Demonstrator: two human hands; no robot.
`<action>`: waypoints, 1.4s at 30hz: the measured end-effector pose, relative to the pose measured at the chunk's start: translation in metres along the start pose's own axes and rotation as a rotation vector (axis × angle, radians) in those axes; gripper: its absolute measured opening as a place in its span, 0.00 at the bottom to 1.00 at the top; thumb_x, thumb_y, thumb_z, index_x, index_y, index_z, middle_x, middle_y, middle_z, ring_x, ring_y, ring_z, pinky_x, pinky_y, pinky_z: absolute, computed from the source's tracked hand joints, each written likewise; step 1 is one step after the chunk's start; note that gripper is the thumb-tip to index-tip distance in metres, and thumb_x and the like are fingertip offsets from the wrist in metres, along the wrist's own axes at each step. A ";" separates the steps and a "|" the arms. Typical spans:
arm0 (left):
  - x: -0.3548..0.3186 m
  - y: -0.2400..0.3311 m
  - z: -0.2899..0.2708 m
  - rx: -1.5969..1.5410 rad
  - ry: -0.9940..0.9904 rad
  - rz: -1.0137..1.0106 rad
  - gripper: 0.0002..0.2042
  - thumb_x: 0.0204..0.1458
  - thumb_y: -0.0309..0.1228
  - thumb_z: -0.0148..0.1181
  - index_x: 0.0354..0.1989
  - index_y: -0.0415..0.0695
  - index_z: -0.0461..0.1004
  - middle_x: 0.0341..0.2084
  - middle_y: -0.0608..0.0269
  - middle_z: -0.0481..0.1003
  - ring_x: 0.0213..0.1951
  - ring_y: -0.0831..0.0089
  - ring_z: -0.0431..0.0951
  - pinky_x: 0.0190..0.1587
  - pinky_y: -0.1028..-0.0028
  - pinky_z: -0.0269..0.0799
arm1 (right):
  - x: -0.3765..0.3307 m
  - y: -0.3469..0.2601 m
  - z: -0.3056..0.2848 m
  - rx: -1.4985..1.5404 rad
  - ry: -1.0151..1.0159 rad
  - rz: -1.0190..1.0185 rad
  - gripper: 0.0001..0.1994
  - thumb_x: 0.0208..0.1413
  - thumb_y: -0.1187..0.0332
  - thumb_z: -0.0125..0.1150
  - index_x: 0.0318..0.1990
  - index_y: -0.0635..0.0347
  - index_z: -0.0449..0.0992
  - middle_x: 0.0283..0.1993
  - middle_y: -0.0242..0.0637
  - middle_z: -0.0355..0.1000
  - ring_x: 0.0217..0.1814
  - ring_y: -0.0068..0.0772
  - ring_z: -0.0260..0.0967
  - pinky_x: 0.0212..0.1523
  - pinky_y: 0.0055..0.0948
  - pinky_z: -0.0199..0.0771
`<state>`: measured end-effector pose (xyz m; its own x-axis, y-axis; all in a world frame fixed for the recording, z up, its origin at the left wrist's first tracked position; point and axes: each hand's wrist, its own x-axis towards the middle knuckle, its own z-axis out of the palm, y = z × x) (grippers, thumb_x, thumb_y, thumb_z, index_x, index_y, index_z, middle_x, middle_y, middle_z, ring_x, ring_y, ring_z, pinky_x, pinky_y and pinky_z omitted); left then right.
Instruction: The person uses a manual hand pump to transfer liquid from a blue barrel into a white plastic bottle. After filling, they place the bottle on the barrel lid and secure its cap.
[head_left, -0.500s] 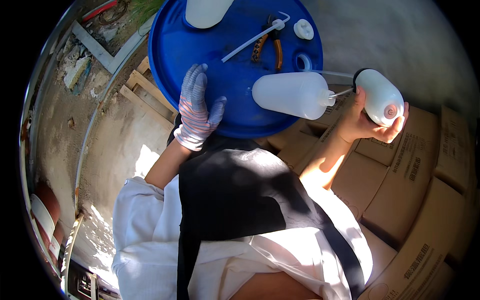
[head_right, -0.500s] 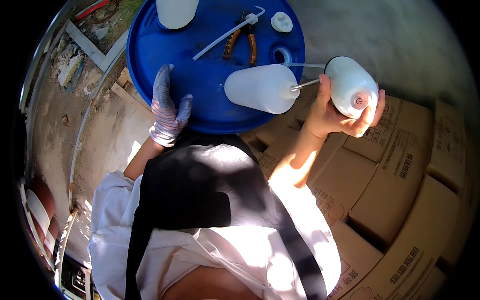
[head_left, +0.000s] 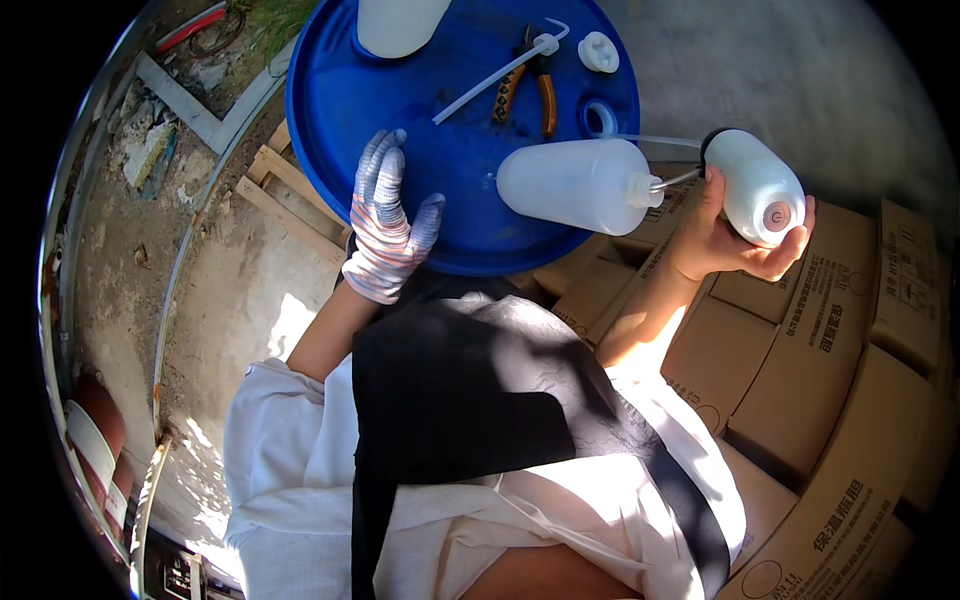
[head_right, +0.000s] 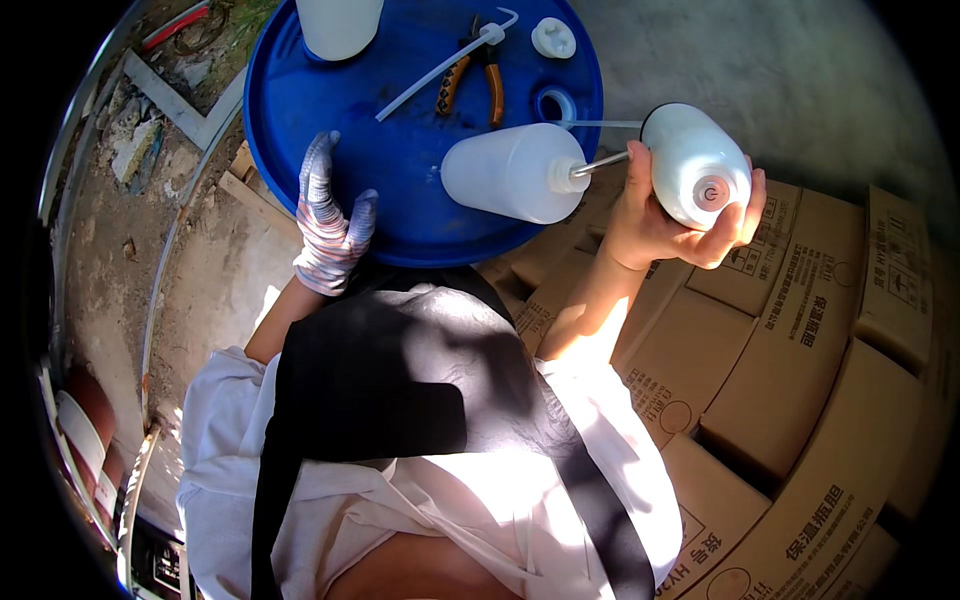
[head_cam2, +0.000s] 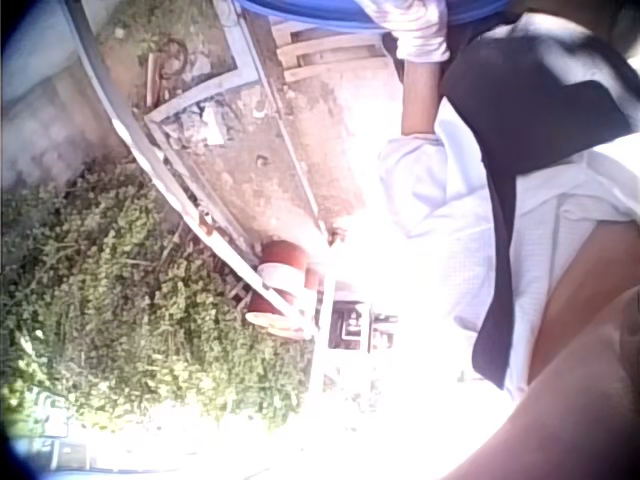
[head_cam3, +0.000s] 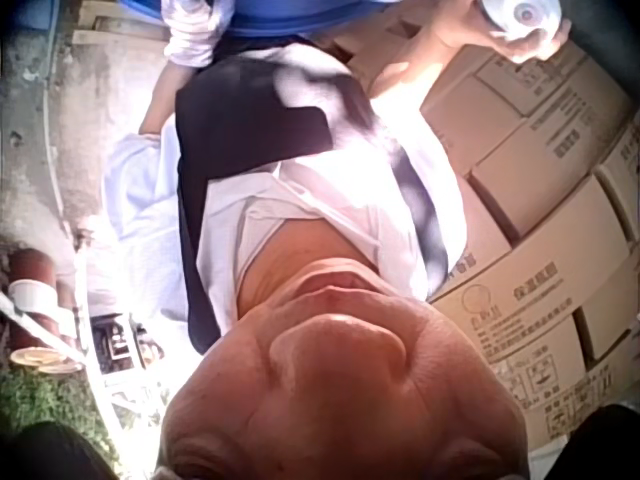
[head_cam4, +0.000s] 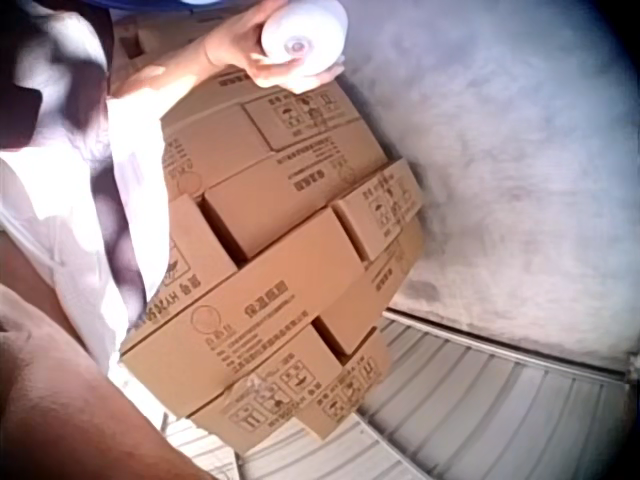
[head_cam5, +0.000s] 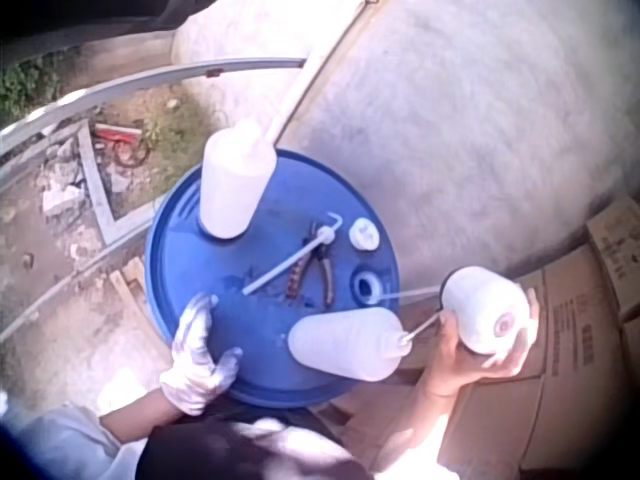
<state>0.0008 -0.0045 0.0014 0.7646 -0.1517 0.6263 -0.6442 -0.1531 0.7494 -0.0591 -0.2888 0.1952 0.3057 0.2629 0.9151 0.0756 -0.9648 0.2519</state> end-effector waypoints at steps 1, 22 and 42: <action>0.001 0.000 0.001 -0.004 -0.002 0.011 0.37 0.45 0.25 0.65 0.67 0.46 0.57 0.59 0.42 0.66 0.61 0.44 0.66 0.63 0.56 0.64 | 0.002 -0.001 -0.003 -0.048 -0.011 0.000 0.47 0.41 0.58 0.80 0.62 0.49 0.49 0.60 0.49 0.57 0.58 0.52 0.62 0.53 0.48 0.73; -0.001 0.000 0.002 -0.024 0.009 0.017 0.36 0.48 0.30 0.64 0.68 0.44 0.57 0.59 0.43 0.66 0.62 0.44 0.66 0.64 0.55 0.62 | 0.002 -0.004 -0.002 -0.015 -0.038 0.019 0.47 0.40 0.61 0.81 0.62 0.47 0.48 0.62 0.45 0.52 0.61 0.51 0.59 0.57 0.48 0.74; -0.002 -0.002 0.004 -0.014 -0.005 0.045 0.35 0.51 0.31 0.62 0.68 0.44 0.56 0.59 0.41 0.65 0.61 0.45 0.67 0.63 0.56 0.63 | 0.006 0.011 -0.003 -0.116 0.034 -0.120 0.46 0.42 0.53 0.78 0.64 0.48 0.50 0.61 0.54 0.54 0.56 0.53 0.63 0.43 0.42 0.77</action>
<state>0.0008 -0.0076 -0.0021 0.7345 -0.1632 0.6587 -0.6779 -0.1324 0.7231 -0.0597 -0.2980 0.2045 0.2684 0.3782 0.8859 -0.0011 -0.9196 0.3929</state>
